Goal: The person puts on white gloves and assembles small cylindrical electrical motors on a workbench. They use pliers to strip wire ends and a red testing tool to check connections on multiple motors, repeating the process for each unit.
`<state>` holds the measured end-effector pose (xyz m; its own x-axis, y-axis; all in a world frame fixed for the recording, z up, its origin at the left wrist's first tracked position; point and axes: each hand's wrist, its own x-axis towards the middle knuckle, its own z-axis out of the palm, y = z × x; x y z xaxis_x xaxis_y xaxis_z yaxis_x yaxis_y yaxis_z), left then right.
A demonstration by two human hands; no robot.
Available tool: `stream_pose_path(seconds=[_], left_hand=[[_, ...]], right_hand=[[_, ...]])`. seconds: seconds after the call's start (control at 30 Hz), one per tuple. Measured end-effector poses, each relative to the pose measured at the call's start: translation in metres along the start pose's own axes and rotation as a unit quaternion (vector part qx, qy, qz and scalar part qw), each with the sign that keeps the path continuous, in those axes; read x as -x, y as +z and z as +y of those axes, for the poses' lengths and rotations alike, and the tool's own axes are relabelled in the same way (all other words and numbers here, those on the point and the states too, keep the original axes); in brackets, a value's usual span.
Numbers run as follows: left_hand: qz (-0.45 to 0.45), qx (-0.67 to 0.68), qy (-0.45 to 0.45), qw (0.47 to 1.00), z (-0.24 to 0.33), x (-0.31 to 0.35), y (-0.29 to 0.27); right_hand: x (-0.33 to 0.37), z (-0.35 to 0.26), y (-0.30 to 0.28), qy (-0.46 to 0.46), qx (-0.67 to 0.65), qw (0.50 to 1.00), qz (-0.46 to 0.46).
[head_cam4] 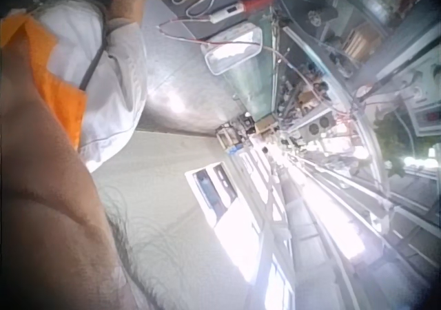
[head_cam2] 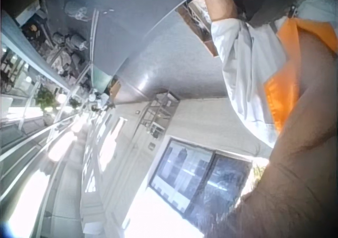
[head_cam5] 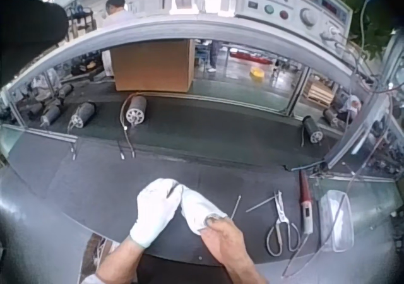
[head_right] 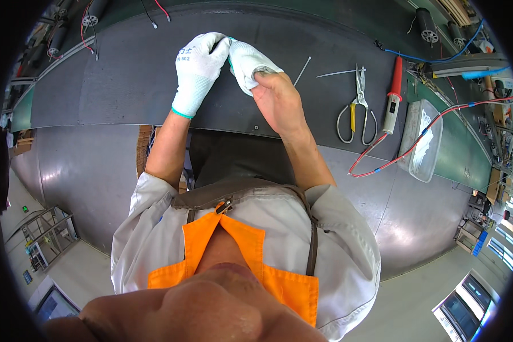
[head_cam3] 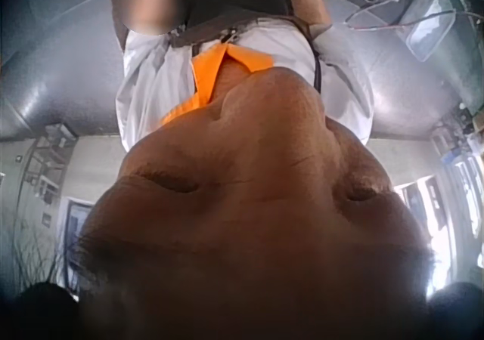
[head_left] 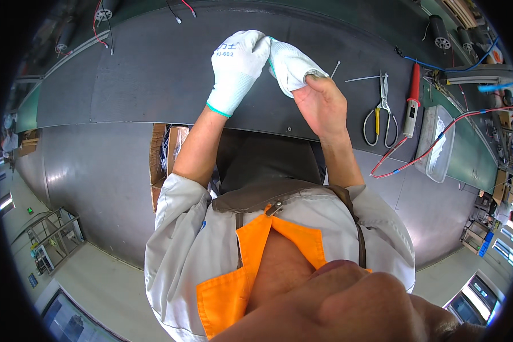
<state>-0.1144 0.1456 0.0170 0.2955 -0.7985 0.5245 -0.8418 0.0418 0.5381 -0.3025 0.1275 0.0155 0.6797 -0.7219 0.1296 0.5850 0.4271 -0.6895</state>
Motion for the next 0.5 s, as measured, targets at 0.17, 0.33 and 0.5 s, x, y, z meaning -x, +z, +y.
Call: stream_pose_path(seconds=[0.17, 0.33, 0.5], left_hand=[[0.103, 0.036, 0.076, 0.991, 0.026, 0.008, -0.019], [0.097, -0.026, 0.225, 0.969, 0.052, 0.020, -0.029], [0.095, -0.091, 0.313, 0.941, 0.046, 0.015, -0.030]], right_hand=[[-0.009, 0.006, 0.009, -0.025, 0.017, 0.999, 0.035], [-0.016, 0.005, 0.024, -0.018, 0.086, 0.995, 0.057], [-0.018, 0.009, 0.029, -0.010, 0.099, 0.992, 0.074]])
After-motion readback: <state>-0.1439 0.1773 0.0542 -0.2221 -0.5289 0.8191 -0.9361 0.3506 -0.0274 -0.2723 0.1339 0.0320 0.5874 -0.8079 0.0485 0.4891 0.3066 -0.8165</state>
